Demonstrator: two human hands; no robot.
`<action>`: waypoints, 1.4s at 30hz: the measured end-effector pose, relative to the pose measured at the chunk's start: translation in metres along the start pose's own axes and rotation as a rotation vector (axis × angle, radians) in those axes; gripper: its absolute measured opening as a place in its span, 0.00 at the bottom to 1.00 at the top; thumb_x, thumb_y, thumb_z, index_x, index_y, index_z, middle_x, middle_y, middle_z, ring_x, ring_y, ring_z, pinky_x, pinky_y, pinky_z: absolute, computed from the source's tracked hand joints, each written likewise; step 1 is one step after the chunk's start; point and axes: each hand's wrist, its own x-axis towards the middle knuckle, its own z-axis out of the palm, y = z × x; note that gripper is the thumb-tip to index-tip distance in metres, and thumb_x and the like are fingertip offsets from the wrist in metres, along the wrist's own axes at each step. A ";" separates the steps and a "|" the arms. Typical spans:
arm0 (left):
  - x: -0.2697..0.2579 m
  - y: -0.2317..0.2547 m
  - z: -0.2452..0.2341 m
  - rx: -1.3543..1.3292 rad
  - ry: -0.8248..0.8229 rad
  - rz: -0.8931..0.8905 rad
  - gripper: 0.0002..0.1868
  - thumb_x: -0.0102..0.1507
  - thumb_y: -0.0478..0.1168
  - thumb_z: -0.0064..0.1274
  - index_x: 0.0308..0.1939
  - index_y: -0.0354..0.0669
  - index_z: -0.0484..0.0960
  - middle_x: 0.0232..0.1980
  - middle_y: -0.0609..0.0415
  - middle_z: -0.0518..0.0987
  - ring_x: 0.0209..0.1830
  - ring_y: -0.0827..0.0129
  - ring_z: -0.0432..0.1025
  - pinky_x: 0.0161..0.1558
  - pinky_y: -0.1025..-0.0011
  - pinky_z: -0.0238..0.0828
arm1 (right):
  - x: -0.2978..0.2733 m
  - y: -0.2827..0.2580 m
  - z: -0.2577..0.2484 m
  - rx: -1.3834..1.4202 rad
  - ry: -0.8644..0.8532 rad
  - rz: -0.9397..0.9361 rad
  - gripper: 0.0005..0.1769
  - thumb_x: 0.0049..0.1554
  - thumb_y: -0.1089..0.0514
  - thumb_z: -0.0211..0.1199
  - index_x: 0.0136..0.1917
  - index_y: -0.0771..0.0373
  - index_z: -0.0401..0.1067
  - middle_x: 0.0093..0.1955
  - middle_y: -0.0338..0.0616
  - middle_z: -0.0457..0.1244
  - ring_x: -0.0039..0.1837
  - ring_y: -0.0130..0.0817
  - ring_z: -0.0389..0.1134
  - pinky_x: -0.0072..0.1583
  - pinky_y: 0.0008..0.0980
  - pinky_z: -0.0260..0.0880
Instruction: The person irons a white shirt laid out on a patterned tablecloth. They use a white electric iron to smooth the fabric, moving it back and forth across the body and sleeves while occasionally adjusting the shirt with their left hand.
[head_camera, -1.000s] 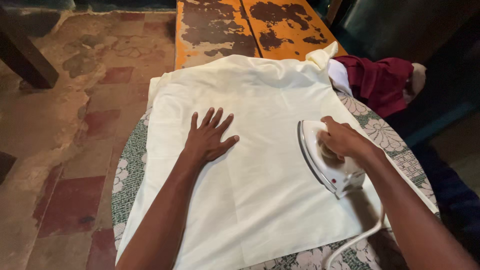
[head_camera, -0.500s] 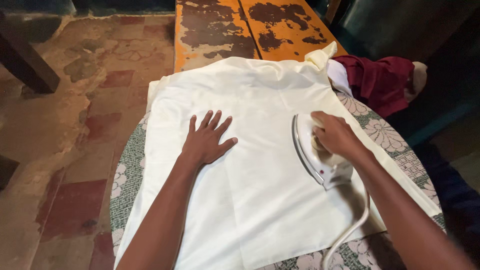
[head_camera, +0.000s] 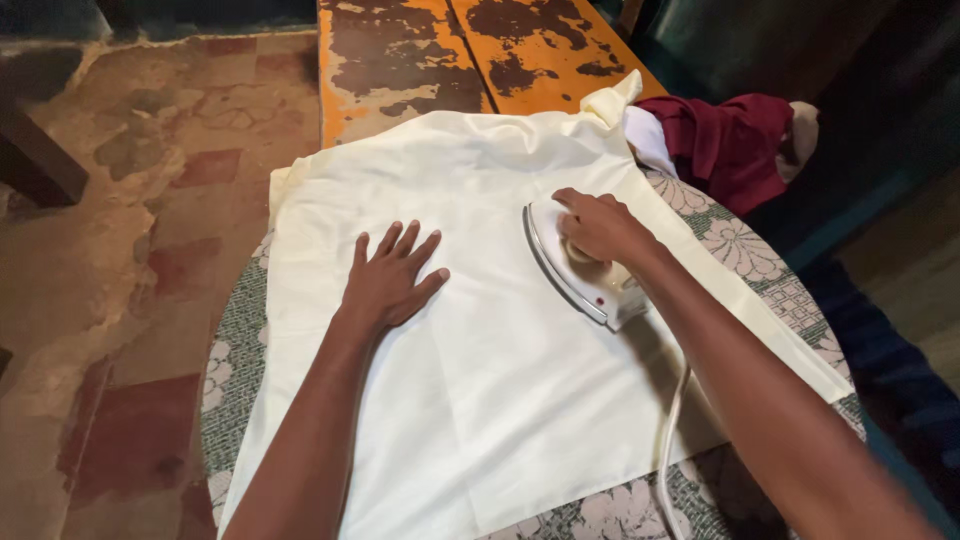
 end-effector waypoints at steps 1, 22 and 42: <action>0.000 0.000 0.002 0.005 0.000 -0.001 0.37 0.67 0.67 0.33 0.78 0.65 0.56 0.83 0.56 0.49 0.83 0.60 0.40 0.76 0.42 0.28 | 0.000 -0.003 0.000 0.023 0.003 0.011 0.29 0.60 0.50 0.54 0.74 0.50 0.64 0.65 0.61 0.65 0.65 0.60 0.68 0.66 0.49 0.67; -0.006 -0.104 0.000 -0.082 0.407 -0.518 0.29 0.68 0.51 0.40 0.74 0.53 0.67 0.81 0.37 0.53 0.79 0.45 0.49 0.65 0.28 0.40 | 0.043 -0.037 0.011 -0.038 0.159 0.284 0.22 0.62 0.50 0.56 0.66 0.59 0.63 0.64 0.57 0.64 0.68 0.58 0.63 0.65 0.55 0.64; -0.001 -0.109 0.011 0.119 0.472 -0.476 0.26 0.68 0.49 0.43 0.71 0.52 0.73 0.74 0.37 0.64 0.71 0.39 0.60 0.60 0.31 0.50 | 0.021 -0.100 0.014 -0.009 0.036 -0.214 0.17 0.58 0.47 0.60 0.59 0.53 0.72 0.55 0.52 0.69 0.60 0.56 0.69 0.58 0.53 0.69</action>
